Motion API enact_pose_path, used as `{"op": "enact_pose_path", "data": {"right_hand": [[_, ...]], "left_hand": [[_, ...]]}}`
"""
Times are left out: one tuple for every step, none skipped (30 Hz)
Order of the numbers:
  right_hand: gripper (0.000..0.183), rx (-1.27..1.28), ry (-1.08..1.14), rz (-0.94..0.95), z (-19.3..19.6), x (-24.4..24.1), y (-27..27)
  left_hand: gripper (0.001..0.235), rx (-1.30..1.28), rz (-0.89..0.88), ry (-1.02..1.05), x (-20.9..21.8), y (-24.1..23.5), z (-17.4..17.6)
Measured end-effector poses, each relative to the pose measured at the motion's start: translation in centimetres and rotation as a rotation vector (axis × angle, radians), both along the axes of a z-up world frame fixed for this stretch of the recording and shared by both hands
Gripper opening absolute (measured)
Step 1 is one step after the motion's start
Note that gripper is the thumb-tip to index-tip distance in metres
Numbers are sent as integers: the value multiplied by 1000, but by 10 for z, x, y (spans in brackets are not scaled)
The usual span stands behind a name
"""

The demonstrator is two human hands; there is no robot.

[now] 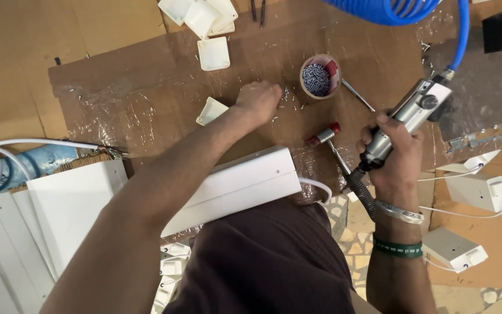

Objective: The person assembles a white rectangular electrical component by inserting and tightening screws using a red-handled screwdriver and a pneumatic screwdriver. They repeatedly pick up screws, position them, and secure them into the component while working at a cluttered workbench.

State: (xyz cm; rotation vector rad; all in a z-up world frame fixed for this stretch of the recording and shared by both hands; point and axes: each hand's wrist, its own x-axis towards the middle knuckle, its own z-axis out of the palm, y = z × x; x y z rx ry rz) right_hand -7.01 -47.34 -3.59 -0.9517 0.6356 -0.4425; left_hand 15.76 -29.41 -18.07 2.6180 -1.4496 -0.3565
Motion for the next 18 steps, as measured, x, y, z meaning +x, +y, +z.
{"op": "enact_pose_path", "data": {"right_hand": [[16, 6, 8, -2, 5, 2, 5], [17, 10, 16, -4, 11, 4, 9], [17, 5, 12, -4, 9, 3, 9], [18, 28, -4, 4, 7, 2, 9], [19, 50, -20, 12, 5, 0, 9], [19, 46, -25, 12, 4, 0, 8], [19, 80, -52, 35, 2, -1, 7], [19, 113, -77, 60, 1, -3, 7], [19, 109, -80, 60, -1, -7, 8], [19, 130, -91, 76, -3, -9, 7], [20, 152, -103, 93, -4, -10, 7], [20, 146, -109, 106, 1, -10, 10], [20, 178, -126, 113, 5, -10, 12], [21, 211, -137, 119, 10, -12, 16], [21, 207, -137, 134, 14, -15, 19], [22, 237, -155, 129, 18, -17, 24], [23, 268, -172, 124, 22, -19, 28], [23, 267, -174, 137, 31, -18, 34]], "left_hand": [[10, 28, 6, 47, 0, -1, 4], [11, 56, 11, 94, -1, -2, 8], [11, 51, 11, 89, -1, -1, 12], [10, 42, 17, 113, -1, 1, 15], [9, 33, 23, 136, -1, 2, 18], [9, 28, 22, 131, 0, 3, 31], [8, -11, 54, 157, 0, 5, 44], [8, -51, 87, 186, -1, 8, 57], [8, -55, 87, 183, -3, 11, 63], [8, -117, 115, 181, -4, 14, 69], [8, -180, 143, 179, -5, 17, 76], [8, -188, 155, 171, -10, 24, 92], [9, -288, 189, 206, -16, 31, 108], [10, -388, 224, 246, -24, 39, 122], [10, -396, 236, 242, -38, 53, 139], [12, -526, 280, 395, -52, 67, 155], [14, -658, 321, 548, -66, 81, 172], [14, -664, 331, 540, -81, 96, 189]]}}
